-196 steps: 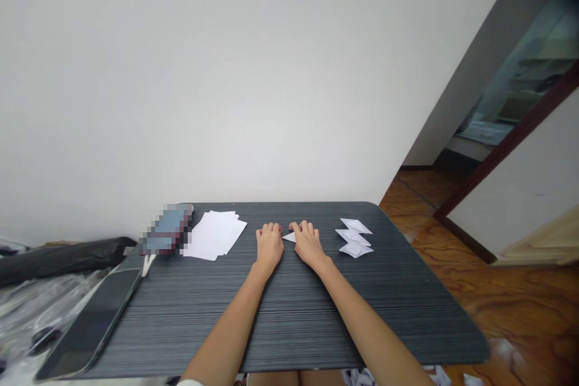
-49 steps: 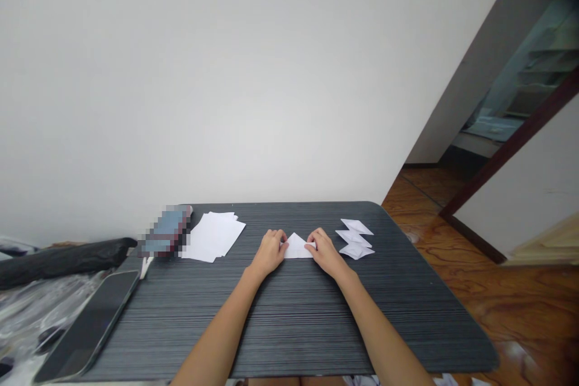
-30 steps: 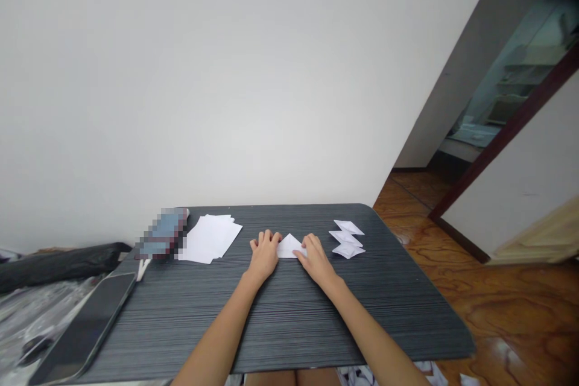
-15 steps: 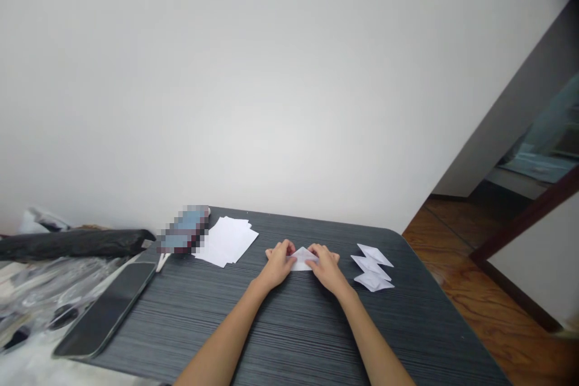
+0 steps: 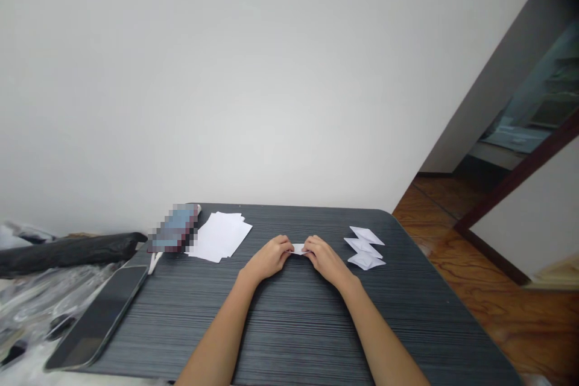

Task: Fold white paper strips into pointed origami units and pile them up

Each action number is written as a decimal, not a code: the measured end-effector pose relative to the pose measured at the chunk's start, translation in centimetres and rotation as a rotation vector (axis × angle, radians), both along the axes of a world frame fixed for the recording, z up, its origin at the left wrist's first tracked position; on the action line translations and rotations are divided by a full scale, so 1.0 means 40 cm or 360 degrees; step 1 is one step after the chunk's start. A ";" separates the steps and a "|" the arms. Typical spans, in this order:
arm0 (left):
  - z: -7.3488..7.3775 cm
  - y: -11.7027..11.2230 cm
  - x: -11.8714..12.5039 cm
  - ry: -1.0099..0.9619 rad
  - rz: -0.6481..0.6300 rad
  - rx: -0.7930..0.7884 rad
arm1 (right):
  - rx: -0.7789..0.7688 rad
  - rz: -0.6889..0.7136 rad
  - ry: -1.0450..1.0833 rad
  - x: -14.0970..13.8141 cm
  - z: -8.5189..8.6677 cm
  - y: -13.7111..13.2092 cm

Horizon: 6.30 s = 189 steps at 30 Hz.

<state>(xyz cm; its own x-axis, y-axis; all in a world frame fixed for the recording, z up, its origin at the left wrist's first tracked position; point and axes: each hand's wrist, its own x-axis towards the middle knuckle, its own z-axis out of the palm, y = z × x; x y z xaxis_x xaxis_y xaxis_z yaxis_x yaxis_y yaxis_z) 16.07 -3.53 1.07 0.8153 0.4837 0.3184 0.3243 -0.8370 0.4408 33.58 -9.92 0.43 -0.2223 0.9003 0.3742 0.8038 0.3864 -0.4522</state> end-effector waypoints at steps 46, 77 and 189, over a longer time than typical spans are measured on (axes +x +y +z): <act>-0.031 0.028 0.028 -0.0627 0.0557 -0.0749 | 0.0025 -0.0360 0.0603 0.009 -0.025 0.030; 0.018 0.029 0.006 -0.1053 0.0384 -0.2072 | -0.0417 0.0217 0.1721 0.058 0.038 0.001; -0.035 0.026 0.084 -0.0118 0.0283 0.0365 | -0.0328 -0.0608 0.1117 -0.007 -0.048 0.051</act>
<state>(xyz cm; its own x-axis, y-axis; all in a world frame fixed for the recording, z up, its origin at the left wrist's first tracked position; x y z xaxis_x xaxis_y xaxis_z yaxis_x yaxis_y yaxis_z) 19.43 -2.49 -0.32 0.6946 0.5253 0.4914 0.4488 -0.8504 0.2747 33.28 -7.89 -1.50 0.3372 0.9322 0.1312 0.3670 -0.0018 -0.9302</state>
